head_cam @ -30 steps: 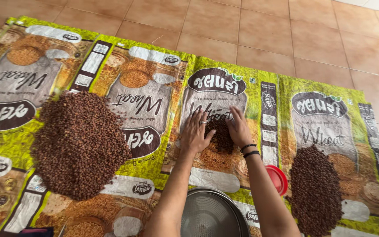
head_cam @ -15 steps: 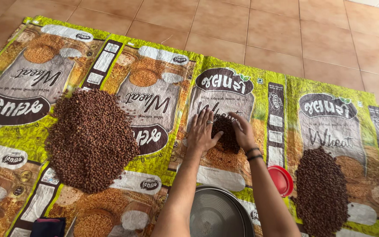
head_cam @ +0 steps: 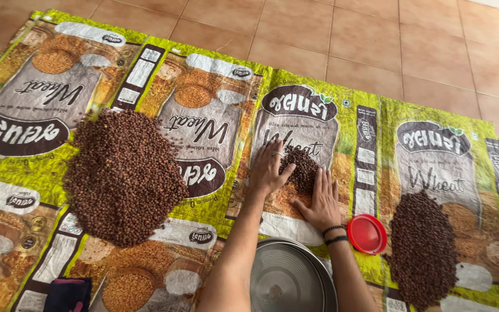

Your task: The person sits on the floor and sorts brown grains by hand, picking out debris and transferring grains between a metal tray, a small red bowl, and piles on a printed mat. The person repeatedly scoops, sifts, and redistributes the grains across the mat and containers.

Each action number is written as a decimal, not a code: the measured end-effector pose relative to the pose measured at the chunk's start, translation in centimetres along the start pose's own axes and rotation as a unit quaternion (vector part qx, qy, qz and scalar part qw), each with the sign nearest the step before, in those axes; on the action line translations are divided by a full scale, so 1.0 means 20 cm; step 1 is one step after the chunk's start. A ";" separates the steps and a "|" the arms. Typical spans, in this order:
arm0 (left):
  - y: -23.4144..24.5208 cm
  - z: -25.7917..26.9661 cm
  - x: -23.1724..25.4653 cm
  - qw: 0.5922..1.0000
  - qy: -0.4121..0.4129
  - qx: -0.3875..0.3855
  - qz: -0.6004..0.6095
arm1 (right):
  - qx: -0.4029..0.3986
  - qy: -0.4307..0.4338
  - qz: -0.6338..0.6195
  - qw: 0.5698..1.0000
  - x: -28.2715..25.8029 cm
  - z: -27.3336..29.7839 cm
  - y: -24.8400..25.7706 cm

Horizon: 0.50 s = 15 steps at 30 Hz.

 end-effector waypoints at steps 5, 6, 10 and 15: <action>-0.02 0.00 0.01 1.000 -0.002 -0.004 0.007 | 0.028 0.036 -0.050 0.998 0.00 -0.24 -0.10; -0.02 0.00 0.01 1.000 -0.006 0.000 0.009 | 0.029 0.034 -0.055 0.998 0.00 -0.29 -0.12; 0.00 0.00 0.00 1.000 0.006 -0.009 0.010 | 0.006 -0.011 -0.151 0.989 -0.01 -0.39 -0.12; 0.00 0.00 0.01 0.999 0.004 0.000 0.032 | 0.034 0.001 -0.155 0.987 0.05 -0.16 0.03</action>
Point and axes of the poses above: each hand's wrist, its own z-axis away from the middle knuckle, its own y-axis out of the back of the hand, x = y × z, the point moved 4 cm from there along -z, towards the middle knuckle, and after that the axes turned 10 degrees about x, right-handed, at the moved point
